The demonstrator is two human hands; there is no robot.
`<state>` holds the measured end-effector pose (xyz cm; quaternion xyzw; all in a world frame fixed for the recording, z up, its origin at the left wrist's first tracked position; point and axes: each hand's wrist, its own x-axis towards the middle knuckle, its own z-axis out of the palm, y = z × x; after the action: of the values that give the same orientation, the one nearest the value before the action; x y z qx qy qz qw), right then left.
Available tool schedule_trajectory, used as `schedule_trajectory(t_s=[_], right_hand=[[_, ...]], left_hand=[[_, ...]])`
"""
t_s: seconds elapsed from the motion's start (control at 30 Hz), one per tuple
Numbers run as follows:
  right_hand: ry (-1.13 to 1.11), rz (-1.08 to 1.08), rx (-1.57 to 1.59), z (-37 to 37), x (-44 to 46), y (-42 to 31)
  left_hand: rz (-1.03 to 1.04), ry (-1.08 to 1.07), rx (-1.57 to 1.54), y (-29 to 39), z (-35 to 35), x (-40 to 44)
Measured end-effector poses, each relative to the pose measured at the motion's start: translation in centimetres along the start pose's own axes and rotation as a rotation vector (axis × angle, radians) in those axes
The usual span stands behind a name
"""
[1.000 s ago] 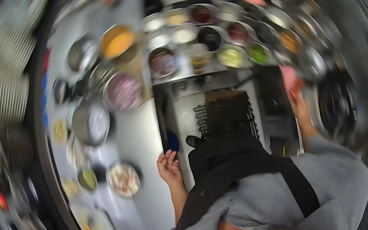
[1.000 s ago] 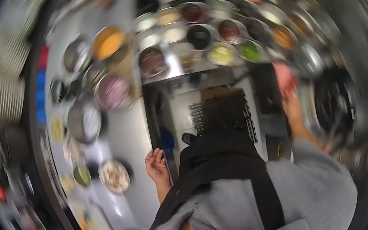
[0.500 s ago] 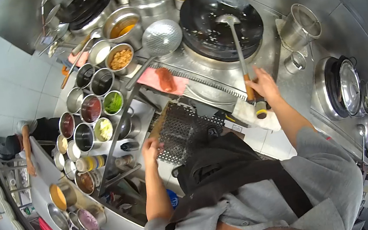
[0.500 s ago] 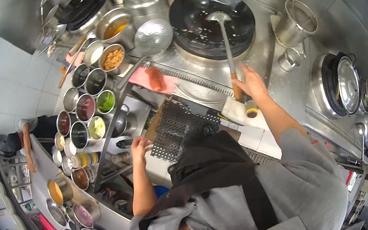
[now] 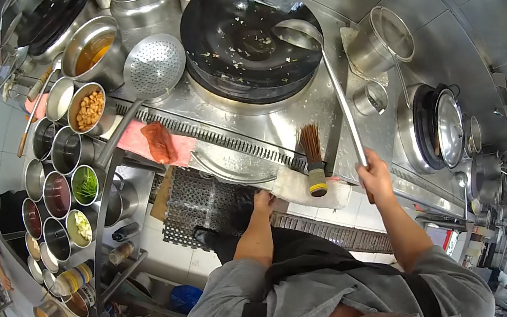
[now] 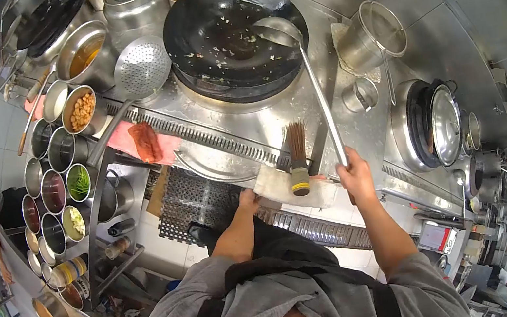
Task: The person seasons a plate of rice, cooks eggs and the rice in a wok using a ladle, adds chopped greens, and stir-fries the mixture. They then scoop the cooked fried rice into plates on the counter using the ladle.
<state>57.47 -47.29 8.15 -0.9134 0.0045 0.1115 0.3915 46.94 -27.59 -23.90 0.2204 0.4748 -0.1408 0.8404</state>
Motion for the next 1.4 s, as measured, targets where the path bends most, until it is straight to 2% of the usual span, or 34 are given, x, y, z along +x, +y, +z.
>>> schedule_trajectory(t_s=[0.03,0.07,0.17,0.2,0.23,0.3,0.33,0.37,0.47,0.53,0.6,0.67,0.73,0.8,0.83,0.9,0.97,1.0,1.03,1.1,1.17,1.23,1.3,1.33,1.37,1.4], right_hand=[[-0.026,0.052,-0.021,-0.8,-0.7,0.0],[-0.052,0.1,-0.037,-1.5,-0.8,0.0],[-0.099,0.04,-0.15,-3.8,-1.1,0.9],[-0.138,-0.026,-0.27,-4.7,-1.2,-0.2],[-0.143,-0.029,-0.256,-5.1,-1.4,-0.9],[-0.224,-0.101,-0.354,-6.1,-1.8,-2.1],[-0.262,-0.087,-0.366,-6.3,-1.7,-2.9],[-0.265,-0.092,-0.354,-5.9,-1.3,-3.1],[-0.302,-0.285,-0.325,-2.9,1.7,-3.3],[-0.301,-0.322,-0.299,0.2,4.9,-4.1],[-0.301,-0.361,-0.27,1.2,5.4,-5.0],[-0.331,-0.107,-0.027,1.2,5.0,-6.1],[-0.288,-0.145,-0.023,0.0,4.1,-4.4],[-0.214,-0.177,-0.068,-1.6,3.4,-1.7],[-0.212,-0.174,-0.073,-2.3,3.4,-2.0],[-0.281,-0.074,-0.15,-3.9,3.4,-3.2],[-0.277,-0.064,-0.059,-4.2,3.4,-4.1],[-0.263,-0.094,-0.014,-4.0,3.3,-3.5],[-0.248,-0.127,0.035,-3.7,3.3,-3.2],[-0.27,-0.099,0.014,-3.5,3.2,-3.2],[-0.306,-0.089,-0.011,-2.7,3.2,-2.8],[-0.296,-0.019,0.057,-1.1,4.4,-2.6],[-0.286,-0.05,0.119,0.8,4.9,-5.8],[-0.267,-0.086,0.182,1.9,6.0,-6.9],[-0.247,-0.119,0.246,3.0,7.2,-8.0],[-0.264,-0.167,0.301,4.2,8.9,-9.8]], left_hand=[[0.028,0.062,-0.071,0.0,0.1,-0.2],[-0.004,0.029,-0.099,0.2,0.0,-0.4],[0.106,-0.025,-0.021,-0.3,-1.5,0.8],[0.296,-0.203,0.496,-1.7,-5.6,3.7],[0.301,-0.192,0.504,-0.6,-6.6,3.4],[-0.007,-0.014,0.518,1.8,-7.5,2.7],[-0.027,0.085,0.666,3.3,-8.5,2.4],[0.055,0.247,0.707,5.3,-8.1,-0.6],[0.075,0.255,0.988,11.1,-12.9,-2.5],[0.159,0.412,1.305,14.5,-16.2,-4.3],[0.421,0.605,1.713,15.8,-21.6,-4.9],[0.208,0.67,1.59,17.6,-24.0,-7.8],[0.21,0.668,1.367,17.7,-20.9,-15.4],[0.359,0.746,1.191,14.0,-27.4,-13.1],[0.357,0.741,1.191,12.7,-28.7,-13.0],[0.027,0.636,1.267,9.8,-30.7,-13.1],[0.017,0.457,1.4,7.3,-32.4,-12.0],[-0.09,0.579,1.099,6.5,-30.4,-13.3],[-0.081,0.482,1.189,5.7,-30.9,-12.4],[0.12,0.28,1.325,4.2,-33.7,-9.8],[0.024,0.544,0.942,5.5,-28.1,-13.2],[0.078,0.562,0.863,6.9,-27.9,-14.3],[0.352,0.517,0.875,6.8,-32.9,-12.0],[0.378,0.523,0.71,7.7,-31.4,-14.8],[0.382,0.528,0.698,7.9,-31.2,-16.9],[0.36,0.623,0.565,8.2,-31.2,-18.5]])
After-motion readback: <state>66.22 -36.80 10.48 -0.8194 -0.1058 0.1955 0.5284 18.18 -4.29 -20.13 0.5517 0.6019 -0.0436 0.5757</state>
